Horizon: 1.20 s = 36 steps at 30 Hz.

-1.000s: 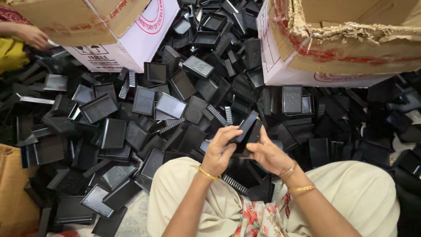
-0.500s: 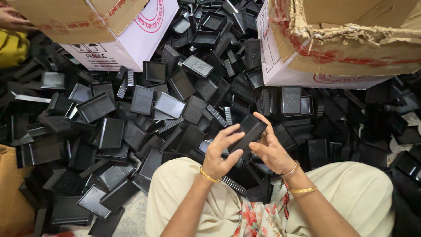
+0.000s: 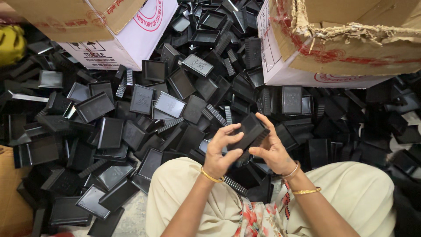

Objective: The person sits on the floor among large piles of black plastic boxes and picks them up one at a time, turning each over in both hands and placing it back or tossing it toward a cardboard box. Other people nearby handle the same boxes.

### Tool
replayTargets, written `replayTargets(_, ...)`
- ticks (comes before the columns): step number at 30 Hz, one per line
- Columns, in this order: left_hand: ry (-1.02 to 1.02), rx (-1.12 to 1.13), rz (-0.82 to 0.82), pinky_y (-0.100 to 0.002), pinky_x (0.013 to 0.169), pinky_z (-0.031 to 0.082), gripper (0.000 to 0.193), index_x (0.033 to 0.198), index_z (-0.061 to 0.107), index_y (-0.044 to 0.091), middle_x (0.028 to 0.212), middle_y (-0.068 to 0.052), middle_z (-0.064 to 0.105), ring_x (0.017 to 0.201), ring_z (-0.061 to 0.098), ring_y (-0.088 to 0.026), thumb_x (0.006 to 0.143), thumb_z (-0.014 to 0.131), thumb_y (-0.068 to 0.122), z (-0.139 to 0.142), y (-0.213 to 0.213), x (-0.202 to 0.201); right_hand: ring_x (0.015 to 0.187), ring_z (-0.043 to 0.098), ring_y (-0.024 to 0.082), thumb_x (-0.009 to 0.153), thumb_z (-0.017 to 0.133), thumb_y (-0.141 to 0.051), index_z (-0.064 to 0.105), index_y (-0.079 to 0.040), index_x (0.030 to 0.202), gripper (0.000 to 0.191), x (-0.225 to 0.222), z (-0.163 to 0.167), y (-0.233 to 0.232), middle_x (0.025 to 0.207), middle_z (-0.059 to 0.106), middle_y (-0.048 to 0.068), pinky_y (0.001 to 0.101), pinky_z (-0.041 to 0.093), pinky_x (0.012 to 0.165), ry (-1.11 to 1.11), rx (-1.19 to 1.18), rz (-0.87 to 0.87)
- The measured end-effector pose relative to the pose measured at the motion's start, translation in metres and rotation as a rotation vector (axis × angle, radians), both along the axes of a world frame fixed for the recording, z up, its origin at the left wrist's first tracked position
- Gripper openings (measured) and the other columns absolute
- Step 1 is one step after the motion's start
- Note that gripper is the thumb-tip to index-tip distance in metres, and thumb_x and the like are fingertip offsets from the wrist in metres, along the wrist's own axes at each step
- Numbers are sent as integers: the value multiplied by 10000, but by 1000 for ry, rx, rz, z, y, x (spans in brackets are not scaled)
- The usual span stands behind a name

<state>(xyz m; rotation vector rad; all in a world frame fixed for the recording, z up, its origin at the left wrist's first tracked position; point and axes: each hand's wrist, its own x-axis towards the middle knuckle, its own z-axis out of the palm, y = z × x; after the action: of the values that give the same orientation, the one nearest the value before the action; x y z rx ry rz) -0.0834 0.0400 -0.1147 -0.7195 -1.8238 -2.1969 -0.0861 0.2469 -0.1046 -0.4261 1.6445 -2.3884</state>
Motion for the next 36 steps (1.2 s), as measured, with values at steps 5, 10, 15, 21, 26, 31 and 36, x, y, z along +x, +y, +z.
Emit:
replayTargets(5, 61, -137, 85, -392, 1153, 461, 394, 1197, 721, 52, 1445, -177, 610, 1306, 612, -313, 811, 780, 106, 5, -3, 1, 1284, 537, 180, 824, 756, 65, 203, -178, 1635, 1011, -1, 7, 5, 1430, 519, 62, 385, 460, 1097, -20, 93, 29)
replayTargets(10, 62, -157, -36, -433, 1149, 416, 565, 1321, 631, 52, 1505, -206, 524, 1357, 548, -371, 793, 816, 136, 19, -2, 3, 1307, 518, 181, 866, 745, 29, 221, -196, 1643, 964, 2, 7, -6, 1447, 484, 55, 370, 448, 1110, 7, -2, -30)
replayTargets(15, 253, -385, 344, -420, 1088, 508, 552, 1348, 587, 18, 1376, -194, 634, 1265, 634, -389, 828, 760, 86, 22, 12, 6, 1183, 546, 174, 932, 658, -148, 208, -297, 1613, 830, 2, -3, -11, 1345, 496, 46, 414, 508, 976, -323, -245, -83)
replayTargets(21, -156, -279, 108, -320, 841, 600, 393, 1237, 654, 42, 1050, -129, 780, 945, 776, -229, 888, 796, 152, 8, 4, 4, 1159, 571, 108, 1005, 668, -141, 509, -52, 1403, 438, -2, -14, 11, 1269, 582, 20, 296, 481, 1018, 21, 206, -211)
replayTargets(26, -314, -234, 61, -328, 836, 575, 462, 1307, 595, 23, 1037, -116, 736, 919, 724, -184, 902, 736, 193, -27, 10, -8, 903, 597, 117, 945, 695, -177, 650, -41, 1218, 308, -14, 9, 57, 1025, 684, 15, 296, 494, 827, -144, 387, -452)
replayTargets(31, -398, -827, 28, -401, 897, 574, 393, 1191, 706, 59, 1037, -217, 777, 983, 755, -345, 924, 742, 344, -82, 34, -15, 919, 644, 177, 836, 821, -247, 691, -26, 1112, 376, -19, -15, 68, 1029, 729, 89, 334, 533, 827, -482, 816, -397)
replayTargets(36, -445, -885, -79, -462, 888, 524, 586, 1305, 525, -9, 1109, -284, 707, 1038, 671, -432, 890, 770, 323, -106, 55, -8, 973, 670, 159, 702, 898, -162, 613, -46, 1165, 555, -7, -55, 47, 1057, 732, 74, 315, 537, 879, -422, 809, -298)
